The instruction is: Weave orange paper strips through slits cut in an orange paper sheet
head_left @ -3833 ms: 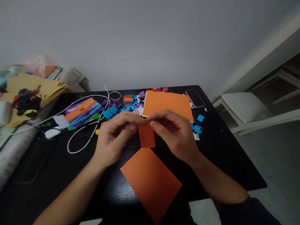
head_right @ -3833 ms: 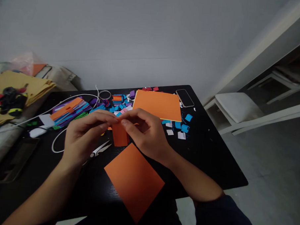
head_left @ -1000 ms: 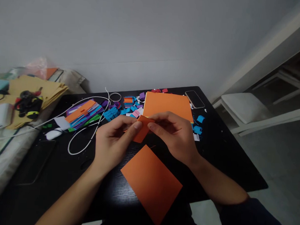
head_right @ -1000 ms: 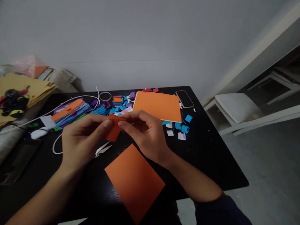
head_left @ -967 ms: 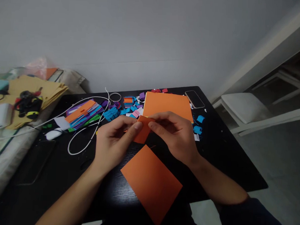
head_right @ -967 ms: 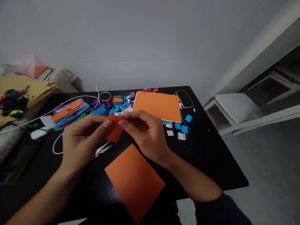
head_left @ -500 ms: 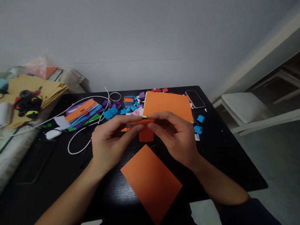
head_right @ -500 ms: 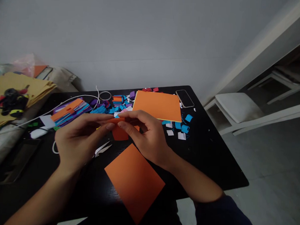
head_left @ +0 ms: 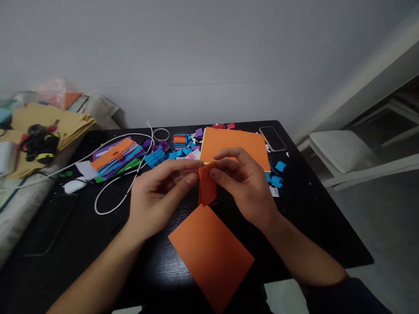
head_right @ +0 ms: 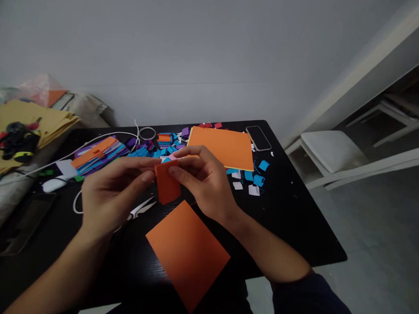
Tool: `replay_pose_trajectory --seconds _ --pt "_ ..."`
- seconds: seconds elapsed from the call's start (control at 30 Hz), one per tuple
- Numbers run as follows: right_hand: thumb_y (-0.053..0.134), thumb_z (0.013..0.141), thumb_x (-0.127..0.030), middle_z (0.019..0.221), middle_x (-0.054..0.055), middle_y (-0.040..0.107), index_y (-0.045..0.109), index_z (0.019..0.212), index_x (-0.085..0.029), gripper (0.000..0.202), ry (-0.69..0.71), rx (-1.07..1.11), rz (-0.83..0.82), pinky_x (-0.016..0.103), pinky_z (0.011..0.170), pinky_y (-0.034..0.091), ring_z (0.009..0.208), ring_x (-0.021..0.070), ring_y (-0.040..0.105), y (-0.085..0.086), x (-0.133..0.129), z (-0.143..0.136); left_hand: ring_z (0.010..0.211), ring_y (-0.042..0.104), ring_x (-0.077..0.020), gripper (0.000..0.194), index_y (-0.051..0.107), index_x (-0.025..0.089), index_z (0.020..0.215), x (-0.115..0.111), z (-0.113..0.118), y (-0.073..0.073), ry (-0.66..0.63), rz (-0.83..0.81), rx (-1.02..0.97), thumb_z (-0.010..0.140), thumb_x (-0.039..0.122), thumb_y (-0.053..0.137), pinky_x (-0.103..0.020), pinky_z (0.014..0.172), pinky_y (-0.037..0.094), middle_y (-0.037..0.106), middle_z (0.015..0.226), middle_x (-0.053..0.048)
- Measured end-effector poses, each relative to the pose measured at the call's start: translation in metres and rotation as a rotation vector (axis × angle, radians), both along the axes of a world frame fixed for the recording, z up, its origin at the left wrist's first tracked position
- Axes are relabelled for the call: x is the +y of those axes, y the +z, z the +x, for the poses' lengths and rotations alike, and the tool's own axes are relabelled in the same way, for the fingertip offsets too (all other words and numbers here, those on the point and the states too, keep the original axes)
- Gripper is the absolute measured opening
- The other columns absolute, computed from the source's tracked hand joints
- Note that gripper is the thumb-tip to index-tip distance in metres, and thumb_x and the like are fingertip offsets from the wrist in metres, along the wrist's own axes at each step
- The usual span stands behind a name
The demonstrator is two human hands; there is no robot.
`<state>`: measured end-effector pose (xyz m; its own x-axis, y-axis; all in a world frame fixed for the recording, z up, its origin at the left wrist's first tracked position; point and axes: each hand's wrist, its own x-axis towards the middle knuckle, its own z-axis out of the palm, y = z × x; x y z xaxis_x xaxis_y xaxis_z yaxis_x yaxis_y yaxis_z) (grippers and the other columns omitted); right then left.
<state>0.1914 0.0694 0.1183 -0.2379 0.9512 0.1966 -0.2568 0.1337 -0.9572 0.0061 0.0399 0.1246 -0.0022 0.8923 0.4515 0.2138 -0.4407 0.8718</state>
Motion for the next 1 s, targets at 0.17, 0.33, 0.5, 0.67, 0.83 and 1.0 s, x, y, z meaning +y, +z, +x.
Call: replay_pose_trajectory --seconds 0.17,0.33,0.5,0.67,0.83,1.0 --pt "0.082 0.089 -0.03 0.106 0.002 0.077 0.073 0.094 -0.025 0.011 -0.006 0.024 0.071 0.031 0.09 0.064 0.103 0.0173 0.075 -0.0022 -0.0013 -0.0053 0.086 0.074 -0.0171 0.022 0.08 0.027 0.109 0.0033 0.0038 -0.0024 -0.051 0.013 -0.009 0.089 0.021 0.081 -0.03 0.079 0.062 0.08 0.099 -0.004" --pt "0.077 0.093 -0.033 0.099 0.003 0.08 0.076 0.101 -0.025 0.011 -0.041 -0.034 0.093 0.031 0.085 0.065 0.094 0.0172 0.077 0.0013 -0.0069 -0.006 0.092 0.071 -0.019 0.03 0.078 0.029 0.117 0.006 0.0006 -0.0046 -0.051 0.08 0.058 0.089 0.02 0.081 -0.036 0.085 0.061 0.075 0.103 -0.005" --pt "0.083 0.087 -0.028 0.095 0.0 0.081 0.078 0.102 -0.026 0.015 -0.076 -0.01 0.08 0.028 0.073 0.066 0.085 0.0159 0.078 -0.0016 -0.0067 -0.0062 0.095 0.068 -0.0213 0.045 0.074 0.032 0.123 0.0062 0.0011 -0.0038 -0.046 0.063 0.125 0.081 0.025 0.088 -0.038 0.082 0.063 0.069 0.113 -0.005" --pt "0.085 0.086 -0.026 0.094 0.0 0.081 0.079 0.104 -0.027 0.019 -0.091 -0.035 0.114 0.027 0.072 0.067 0.084 0.0158 0.078 -0.003 -0.0038 -0.0051 0.101 0.067 -0.0205 0.045 0.072 0.029 0.122 0.0061 0.0042 -0.0041 -0.046 0.107 0.115 0.081 0.017 0.086 -0.034 0.081 0.065 0.065 0.116 -0.006" --pt "0.081 0.089 -0.027 0.091 0.0 0.081 0.079 0.105 -0.026 0.016 -0.117 -0.075 0.157 0.027 0.071 0.067 0.08 0.0156 0.078 -0.0009 -0.0041 -0.0037 0.108 0.067 -0.0228 0.046 0.069 0.029 0.128 0.0045 0.0045 -0.0036 -0.072 0.097 0.138 0.087 0.008 0.073 -0.035 0.085 0.065 0.064 0.121 -0.007" --pt "0.08 0.09 -0.022 0.104 0.003 0.08 0.078 0.11 -0.025 0.021 -0.177 -0.144 0.268 0.031 0.081 0.068 0.091 0.0173 0.078 -0.0036 -0.0069 -0.0054 0.111 0.067 -0.0251 0.047 0.067 0.029 0.13 0.0026 0.0045 -0.0027 -0.069 0.129 0.201 0.089 0.005 0.065 -0.039 0.089 0.062 0.067 0.122 -0.008"
